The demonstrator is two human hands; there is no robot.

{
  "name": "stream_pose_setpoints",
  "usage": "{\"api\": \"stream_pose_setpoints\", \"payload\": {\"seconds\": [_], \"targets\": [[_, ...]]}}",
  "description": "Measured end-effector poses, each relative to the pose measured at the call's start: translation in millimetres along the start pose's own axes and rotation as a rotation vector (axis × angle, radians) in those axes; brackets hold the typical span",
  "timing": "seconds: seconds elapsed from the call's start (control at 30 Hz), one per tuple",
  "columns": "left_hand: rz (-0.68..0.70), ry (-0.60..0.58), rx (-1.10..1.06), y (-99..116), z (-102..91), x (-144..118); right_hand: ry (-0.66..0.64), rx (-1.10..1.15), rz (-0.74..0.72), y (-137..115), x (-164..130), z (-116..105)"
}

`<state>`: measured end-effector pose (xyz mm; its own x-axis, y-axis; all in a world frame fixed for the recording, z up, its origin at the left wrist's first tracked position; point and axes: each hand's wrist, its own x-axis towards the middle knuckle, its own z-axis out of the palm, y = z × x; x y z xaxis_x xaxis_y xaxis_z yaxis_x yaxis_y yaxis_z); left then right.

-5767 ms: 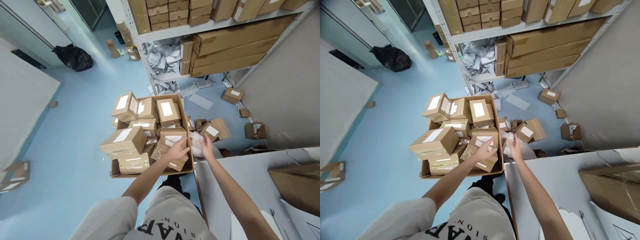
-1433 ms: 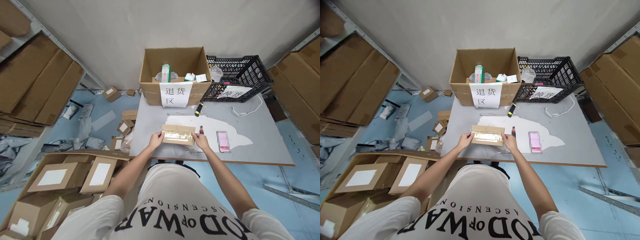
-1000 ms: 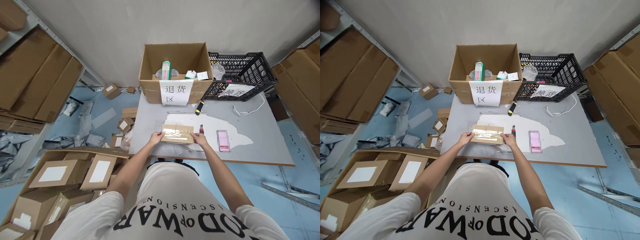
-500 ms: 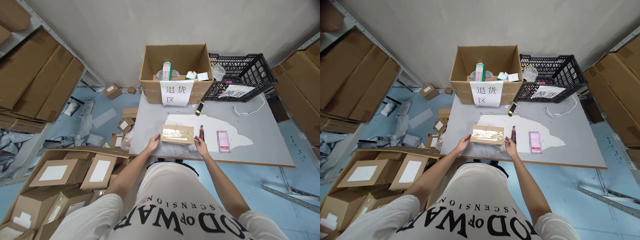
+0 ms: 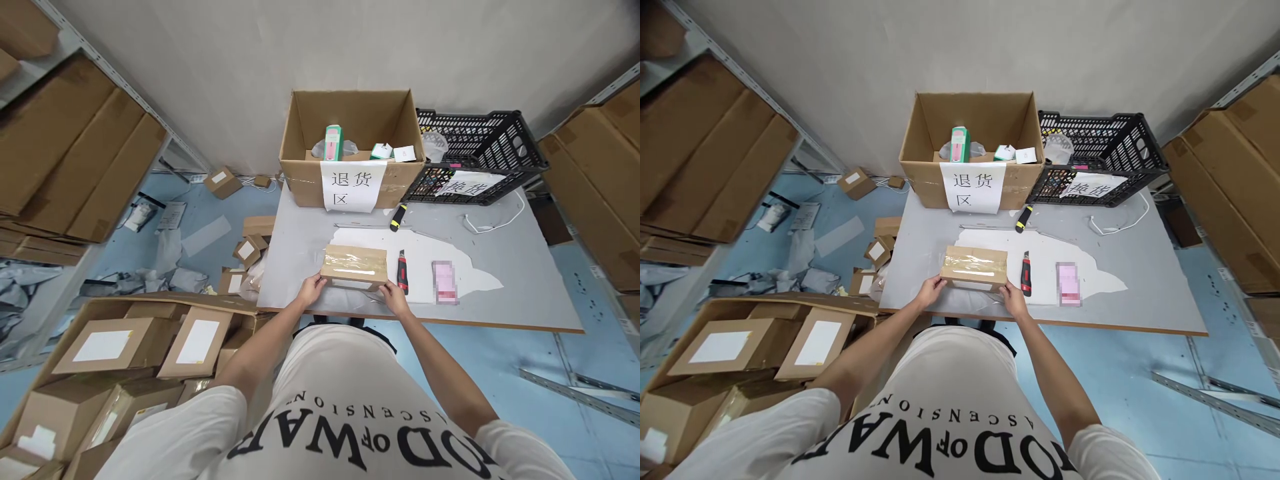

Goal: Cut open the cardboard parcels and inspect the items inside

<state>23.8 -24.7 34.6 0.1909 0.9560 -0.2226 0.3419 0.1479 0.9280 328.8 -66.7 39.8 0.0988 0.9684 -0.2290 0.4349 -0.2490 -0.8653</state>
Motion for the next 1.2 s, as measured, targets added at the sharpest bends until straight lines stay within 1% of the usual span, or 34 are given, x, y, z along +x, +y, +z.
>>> {"api": "stream_pose_setpoints", "payload": {"seconds": [0.13,0.2,0.3,0.4,0.5,0.63,0.8,0.93,1.03,1.2], "targets": [[0.043,0.025,0.071,19,-7.6,4,-0.016,-0.200,-0.027,-20,8,-17],[0.052,0.052,0.110,28,-12.5,9,-0.005,-0.255,-0.034,-30,14,-24],[0.045,0.068,0.157,39,-18.9,16,0.039,-0.243,-0.029,-41,23,-28],[0.008,0.060,0.192,43,-20.9,22,0.076,-0.218,0.012,-43,29,-27],[-0.074,0.060,0.222,41,-17.8,26,0.078,-0.269,0.062,-40,34,-23],[-0.139,0.056,0.192,29,-10.7,32,0.070,-0.326,0.130,-33,41,-17],[-0.176,0.036,0.046,13,-5.1,43,0.093,-0.296,0.199,-26,54,-12],[-0.205,0.037,-0.059,7,-3.5,47,0.088,-0.166,0.264,-21,59,-10],[-0.217,0.054,-0.113,6,-1.0,44,0.100,-0.106,0.272,-16,59,-7],[-0.209,0.081,-0.139,4,3.2,40,0.118,-0.112,0.239,-9,57,-4]]}}
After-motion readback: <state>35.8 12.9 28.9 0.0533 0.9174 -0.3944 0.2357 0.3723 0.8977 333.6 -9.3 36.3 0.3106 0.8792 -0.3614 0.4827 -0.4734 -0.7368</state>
